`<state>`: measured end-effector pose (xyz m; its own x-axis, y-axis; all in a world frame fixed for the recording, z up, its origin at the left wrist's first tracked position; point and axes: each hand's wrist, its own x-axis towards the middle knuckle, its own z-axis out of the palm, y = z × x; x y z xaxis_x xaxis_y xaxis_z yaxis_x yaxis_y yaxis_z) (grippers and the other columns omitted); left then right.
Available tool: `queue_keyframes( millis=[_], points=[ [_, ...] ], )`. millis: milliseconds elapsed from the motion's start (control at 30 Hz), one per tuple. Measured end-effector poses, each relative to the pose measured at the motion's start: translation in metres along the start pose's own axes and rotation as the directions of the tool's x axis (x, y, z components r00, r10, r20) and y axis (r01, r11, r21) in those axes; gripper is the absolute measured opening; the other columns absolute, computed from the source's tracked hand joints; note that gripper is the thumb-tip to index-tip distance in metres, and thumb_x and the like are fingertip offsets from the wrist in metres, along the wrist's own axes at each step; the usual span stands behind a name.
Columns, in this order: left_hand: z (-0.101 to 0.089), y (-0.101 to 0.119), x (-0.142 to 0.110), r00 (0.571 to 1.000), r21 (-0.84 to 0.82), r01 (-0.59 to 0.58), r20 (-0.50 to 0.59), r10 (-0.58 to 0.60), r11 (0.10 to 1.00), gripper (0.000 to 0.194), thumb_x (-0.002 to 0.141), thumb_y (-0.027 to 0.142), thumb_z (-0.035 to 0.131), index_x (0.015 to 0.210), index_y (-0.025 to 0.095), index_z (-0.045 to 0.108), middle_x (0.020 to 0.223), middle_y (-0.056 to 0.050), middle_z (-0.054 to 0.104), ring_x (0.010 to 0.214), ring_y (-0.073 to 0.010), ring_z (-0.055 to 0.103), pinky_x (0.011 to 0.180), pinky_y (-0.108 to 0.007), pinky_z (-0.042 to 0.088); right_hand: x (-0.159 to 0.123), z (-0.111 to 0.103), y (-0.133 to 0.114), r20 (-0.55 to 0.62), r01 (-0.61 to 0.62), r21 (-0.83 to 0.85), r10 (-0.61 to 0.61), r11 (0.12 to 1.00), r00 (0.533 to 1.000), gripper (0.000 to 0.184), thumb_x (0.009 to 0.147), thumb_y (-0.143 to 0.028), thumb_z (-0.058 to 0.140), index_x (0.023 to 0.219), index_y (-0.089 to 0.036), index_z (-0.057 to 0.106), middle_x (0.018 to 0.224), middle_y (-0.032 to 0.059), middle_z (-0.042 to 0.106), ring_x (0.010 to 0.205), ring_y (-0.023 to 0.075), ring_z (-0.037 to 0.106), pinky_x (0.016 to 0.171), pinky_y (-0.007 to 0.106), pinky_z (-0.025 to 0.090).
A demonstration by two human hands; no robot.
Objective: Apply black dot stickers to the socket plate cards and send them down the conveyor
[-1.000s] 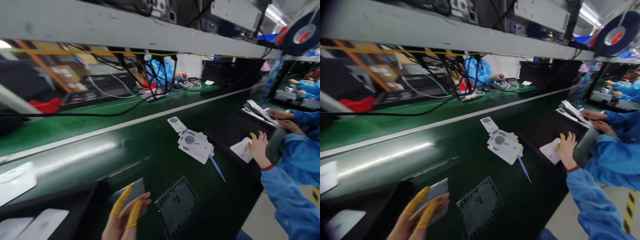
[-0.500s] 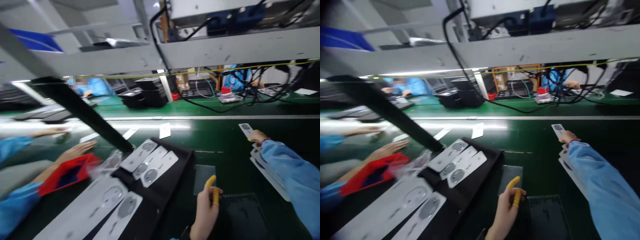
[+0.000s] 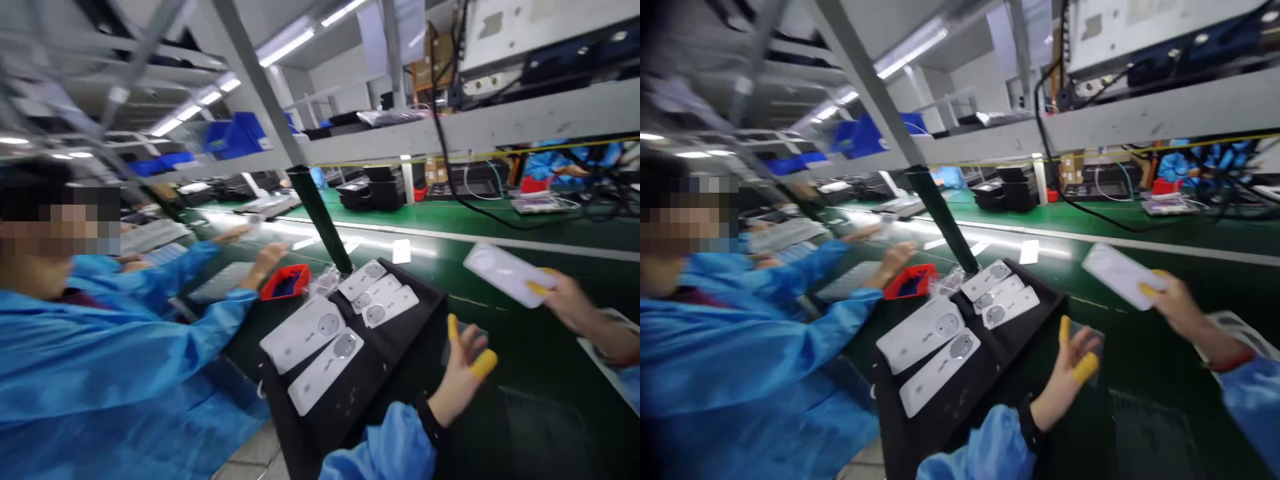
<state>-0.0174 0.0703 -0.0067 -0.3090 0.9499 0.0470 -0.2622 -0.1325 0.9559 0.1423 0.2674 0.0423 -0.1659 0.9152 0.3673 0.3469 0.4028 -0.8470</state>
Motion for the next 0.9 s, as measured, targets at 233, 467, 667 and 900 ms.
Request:
queue_keyframes(
  millis=[233, 467, 667, 900],
  points=[
    [-0.014, 0.019, 0.017, 0.991, 0.036, -0.01, -0.13, 0.014, 0.999, 0.099, 0.077, 0.038, 0.067, 0.154, 0.028, 0.005, 0.141, -0.011, 0.054, 0.114, -0.0212, 0.061, 0.089, -0.031, 0.051, -0.185, -0.006, -0.005, 0.209, -0.003, -0.062, 0.016, 0.998, 0.978, 0.045, 0.078, -0.045, 0.073, 0.115, -0.02, 0.067, 0.108, 0.0107, 0.072, 0.099, 0.0256, 0.068, 0.088, 0.047, 0.056],
    [-0.028, 0.007, 0.02, 0.995, 0.293, 0.081, 0.024, -0.092, 0.953, 0.028, 0.066, 0.029, 0.067, 0.083, 0.007, 0.075, 0.076, -0.007, 0.074, 0.071, -0.0221, 0.064, 0.06, -0.027, 0.045, -0.23, -0.047, 0.012, 0.119, 0.008, -0.178, 0.013, 0.984, 0.993, 0.02, 0.09, -0.037, 0.06, 0.083, -0.02, 0.068, 0.126, 0.0162, 0.061, 0.124, 0.0321, 0.054, 0.105, 0.061, 0.039],
    [-0.005, 0.013, -0.006, 0.886, 0.381, 0.172, 0.344, -0.312, 0.909, 0.037, 0.072, 0.047, 0.07, 0.065, 0.011, 0.074, 0.058, -0.004, 0.068, 0.054, -0.0177, 0.058, 0.052, -0.025, 0.04, -0.21, -0.06, -0.015, 0.283, 0.086, -0.069, -0.063, 0.994, 0.957, 0.01, 0.09, -0.027, 0.061, 0.094, -0.021, 0.068, 0.132, 0.0122, 0.06, 0.11, 0.0225, 0.065, 0.085, 0.037, 0.057],
    [0.014, 0.009, -0.037, 0.794, 0.368, 0.301, 0.414, -0.445, 0.88, 0.028, 0.073, 0.04, 0.073, 0.079, 0.012, 0.075, 0.07, -0.007, 0.074, 0.058, -0.0194, 0.065, 0.053, -0.027, 0.048, -0.201, -0.06, -0.035, 0.327, 0.259, -0.101, -0.214, 0.961, 0.921, 0.021, 0.086, -0.022, 0.068, 0.107, -0.024, 0.068, 0.136, 0.0106, 0.055, 0.128, 0.0267, 0.053, 0.106, 0.048, 0.046]
  ],
)
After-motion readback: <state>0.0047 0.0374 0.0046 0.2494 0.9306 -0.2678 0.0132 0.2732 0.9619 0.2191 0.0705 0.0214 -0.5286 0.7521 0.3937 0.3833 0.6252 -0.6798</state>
